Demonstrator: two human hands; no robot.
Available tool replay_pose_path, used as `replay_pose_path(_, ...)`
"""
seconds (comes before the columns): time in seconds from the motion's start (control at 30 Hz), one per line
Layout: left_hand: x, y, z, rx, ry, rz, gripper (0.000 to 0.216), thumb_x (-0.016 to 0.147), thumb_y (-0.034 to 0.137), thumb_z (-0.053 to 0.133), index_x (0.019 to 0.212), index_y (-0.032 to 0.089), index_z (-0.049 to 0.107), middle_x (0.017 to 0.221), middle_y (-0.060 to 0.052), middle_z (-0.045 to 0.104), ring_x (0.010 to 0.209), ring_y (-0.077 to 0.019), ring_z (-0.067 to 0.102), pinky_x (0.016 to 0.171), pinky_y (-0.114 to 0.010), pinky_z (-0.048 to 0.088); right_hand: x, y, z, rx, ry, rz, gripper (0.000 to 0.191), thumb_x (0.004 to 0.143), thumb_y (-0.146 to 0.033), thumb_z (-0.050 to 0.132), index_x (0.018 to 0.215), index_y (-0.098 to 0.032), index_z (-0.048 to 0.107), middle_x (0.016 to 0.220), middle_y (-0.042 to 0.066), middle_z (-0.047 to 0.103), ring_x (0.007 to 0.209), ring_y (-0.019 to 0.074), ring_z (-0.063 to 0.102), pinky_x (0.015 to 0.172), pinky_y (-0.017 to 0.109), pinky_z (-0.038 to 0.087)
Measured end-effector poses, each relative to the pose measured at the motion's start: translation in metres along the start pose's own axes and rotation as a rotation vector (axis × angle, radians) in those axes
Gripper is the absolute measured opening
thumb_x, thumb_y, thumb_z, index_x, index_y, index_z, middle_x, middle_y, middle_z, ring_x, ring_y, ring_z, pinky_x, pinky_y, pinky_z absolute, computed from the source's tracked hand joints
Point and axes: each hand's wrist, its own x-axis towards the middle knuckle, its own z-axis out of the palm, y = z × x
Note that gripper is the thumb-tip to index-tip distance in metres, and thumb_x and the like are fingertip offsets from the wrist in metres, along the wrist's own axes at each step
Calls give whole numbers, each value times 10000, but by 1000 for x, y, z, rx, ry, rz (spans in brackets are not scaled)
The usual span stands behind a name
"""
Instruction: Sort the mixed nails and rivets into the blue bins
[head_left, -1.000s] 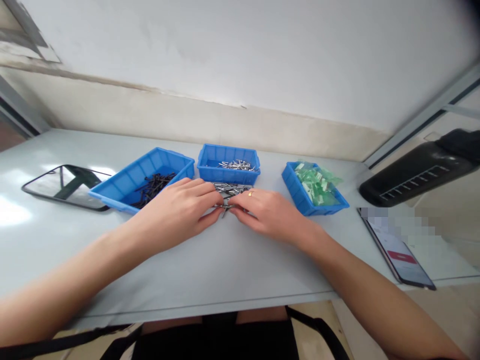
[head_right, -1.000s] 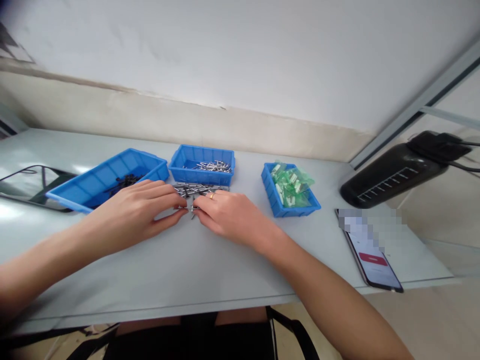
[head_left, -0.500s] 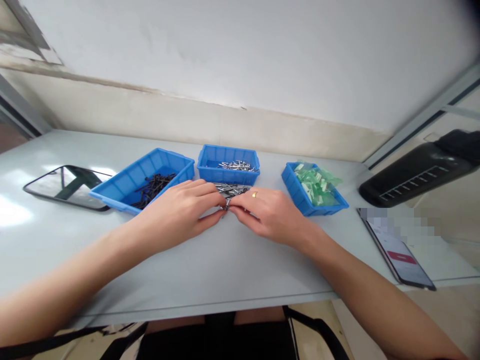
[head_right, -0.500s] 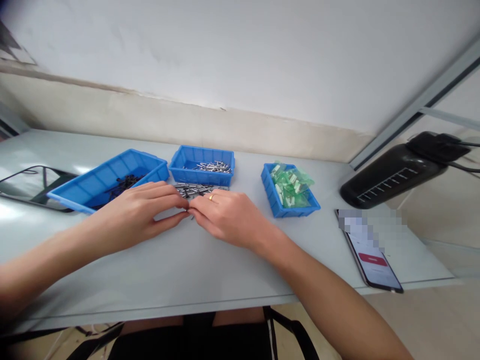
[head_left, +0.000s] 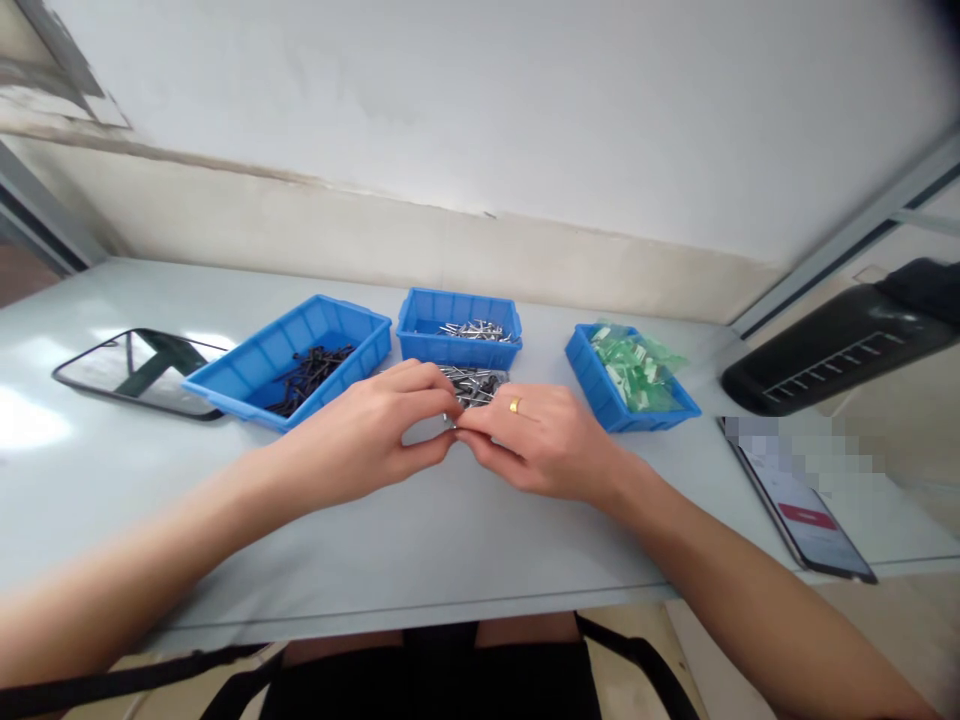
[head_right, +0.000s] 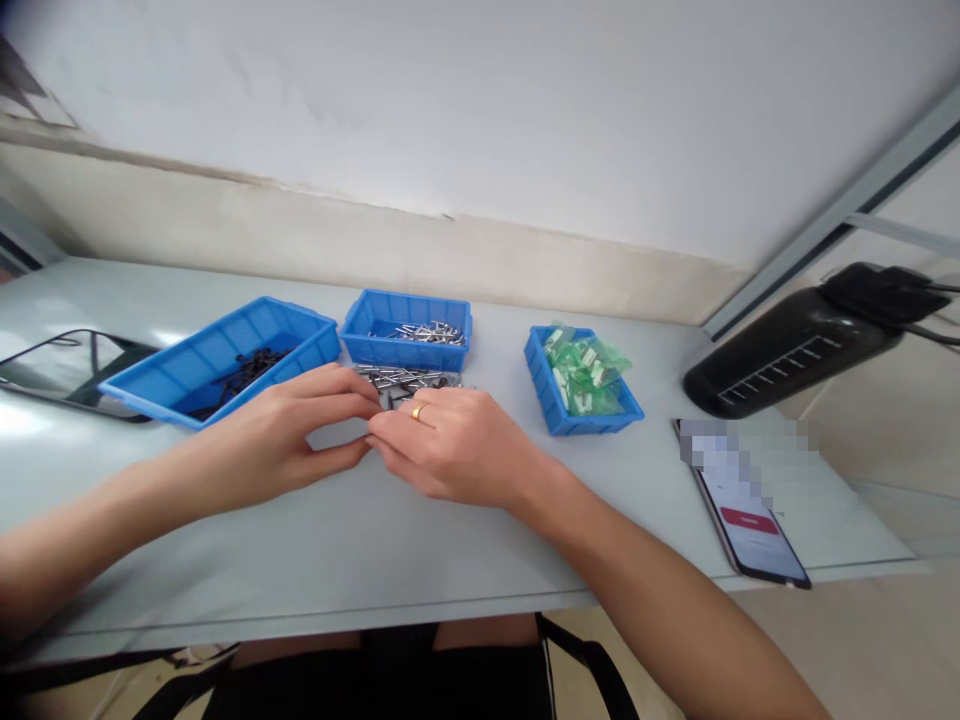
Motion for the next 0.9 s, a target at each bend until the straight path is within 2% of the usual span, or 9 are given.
replay_pose_path(0.1, 0, 1, -2, 19, 36, -32, 158, 905, 310, 528, 958, 207, 634, 1017, -18, 601, 936, -160, 586, 812, -270, 472, 1, 2, -1, 18, 36, 46, 178, 943, -199, 477, 877, -168, 639, 696, 3, 664, 618, 107, 566, 618, 241, 432)
replay_pose_path(0.3, 2, 2, -7, 40, 158, -78, 107, 887, 273, 530, 935, 206, 599, 991, -22, 611, 954, -171, 586, 843, -284, 471, 1, 7, -4, 53, 21, 166, 173, 967, -229, 460, 936, -187, 625, 781, 7, 702, 681, 109, 614, 644, 232, 439)
replay_pose_path(0.5, 2, 4, -9, 41, 240, -45, 76, 879, 260, 532, 919, 212, 573, 968, -21, 620, 915, -168, 600, 814, -296, 500, 0, 8, -1, 121, -80, 273, 185, 974, -243, 445, 959, -179, 618, 859, 26, 713, 730, 130, 630, 670, 246, 444)
replay_pose_path(0.6, 2, 7, -8, 33, 266, 1, 75, 892, 263, 530, 917, 214, 581, 961, -21, 627, 913, -161, 605, 822, -290, 508, -1, 8, 3, 156, -144, 260, 214, 981, -243, 409, 968, -181, 613, 866, 40, 703, 770, 144, 635, 697, 257, 448)
replay_pose_path(0.77, 1, 11, -7, 4, 226, 78, 91, 906, 261, 541, 933, 208, 609, 954, -27, 642, 914, -154, 614, 815, -267, 515, -2, 5, 8, 192, -161, 215, 225, 977, -229, 399, 882, -177, 596, 736, 16, 649, 656, 129, 587, 610, 245, 397)
replay_pose_path(0.9, 0, 11, -5, -16, 213, 77, 137, 914, 296, 532, 948, 215, 636, 960, -39, 655, 907, -162, 623, 824, -289, 525, -2, 5, 9, 206, -190, 205, 227, 974, -236, 401, 833, -180, 570, 712, 11, 623, 639, 129, 563, 608, 249, 387)
